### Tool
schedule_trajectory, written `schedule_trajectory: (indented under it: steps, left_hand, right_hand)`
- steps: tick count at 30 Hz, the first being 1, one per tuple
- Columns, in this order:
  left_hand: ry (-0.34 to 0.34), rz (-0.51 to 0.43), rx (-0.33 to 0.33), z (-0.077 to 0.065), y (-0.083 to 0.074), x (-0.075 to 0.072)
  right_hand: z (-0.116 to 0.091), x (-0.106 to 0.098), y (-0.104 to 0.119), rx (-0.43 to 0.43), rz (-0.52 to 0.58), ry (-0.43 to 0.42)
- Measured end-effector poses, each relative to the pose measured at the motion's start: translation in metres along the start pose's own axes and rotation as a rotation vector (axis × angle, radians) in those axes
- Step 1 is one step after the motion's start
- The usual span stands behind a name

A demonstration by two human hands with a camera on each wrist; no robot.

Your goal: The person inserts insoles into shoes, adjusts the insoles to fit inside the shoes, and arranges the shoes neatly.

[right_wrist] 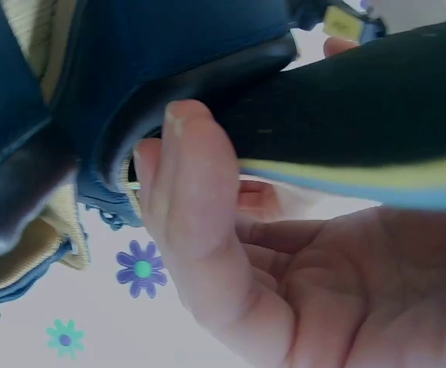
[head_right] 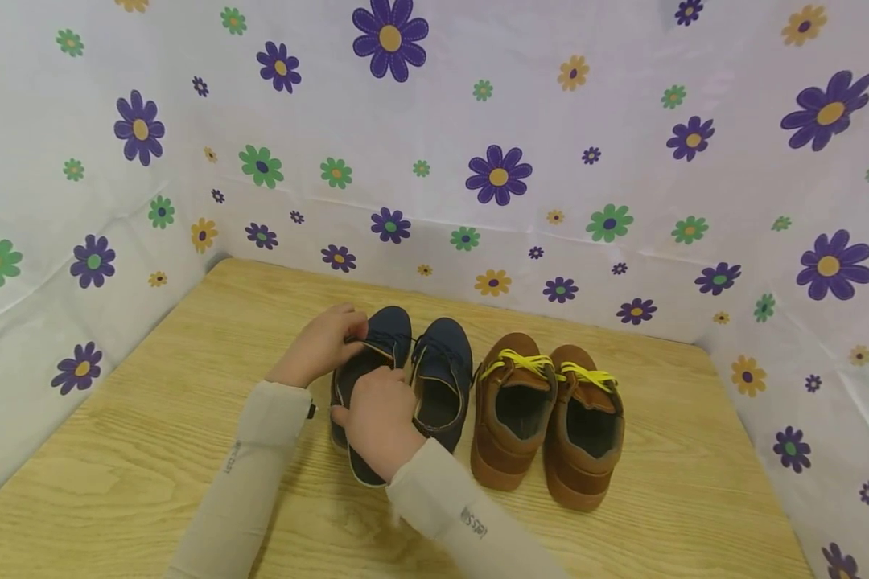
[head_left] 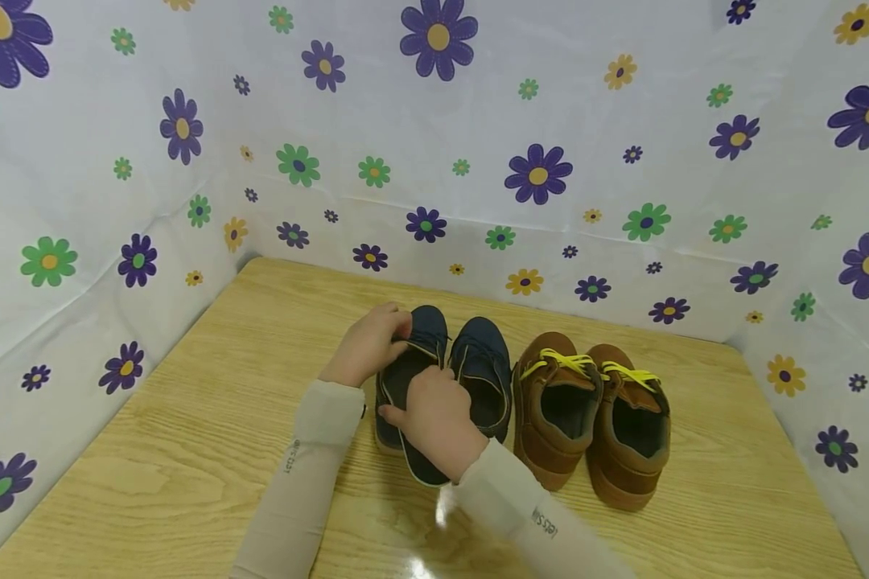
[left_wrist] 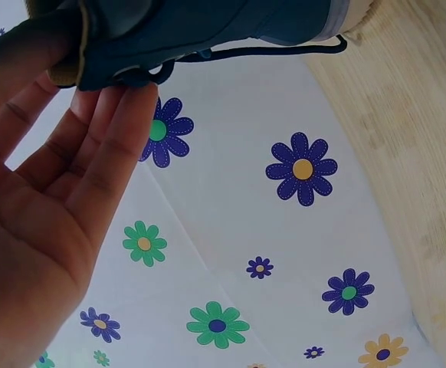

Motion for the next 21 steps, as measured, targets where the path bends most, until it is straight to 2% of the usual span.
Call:
schedule_trajectory:
  steps: [8, 13, 15, 19, 21]
  left_hand:
    - [-0.006, 0.004, 0.004, 0.0, -0.001, -0.001]
    - [-0.007, 0.01, 0.004, 0.0, -0.002, -0.002]
    - [-0.006, 0.012, -0.001, 0.0, -0.002, -0.002]
    - [-0.003, 0.014, -0.003, 0.0, -0.002, -0.002]
    - [-0.004, 0.013, 0.0, 0.0, -0.002, -0.002]
  right_hand:
    - [-0.032, -0.007, -0.002, -0.023, -0.085, 0.008]
    - [-0.046, -0.012, -0.006, -0.021, -0.049, 0.024]
    - [-0.049, -0.012, -0.006, -0.03, -0.011, -0.02]
    - [-0.049, -0.013, -0.007, -0.076, 0.031, -0.177]
    - [-0.048, -0.013, -0.006, -0.092, 0.054, -0.219]
Point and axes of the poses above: each hand's wrist, its own z-axis towards the middle knuckle, its own x-axis out of the palm, y = z × x, the point moved 1 cm from there along z, towards the middle knuckle, and after that the axes turned 1 degree about x, right-handed, at the moved point
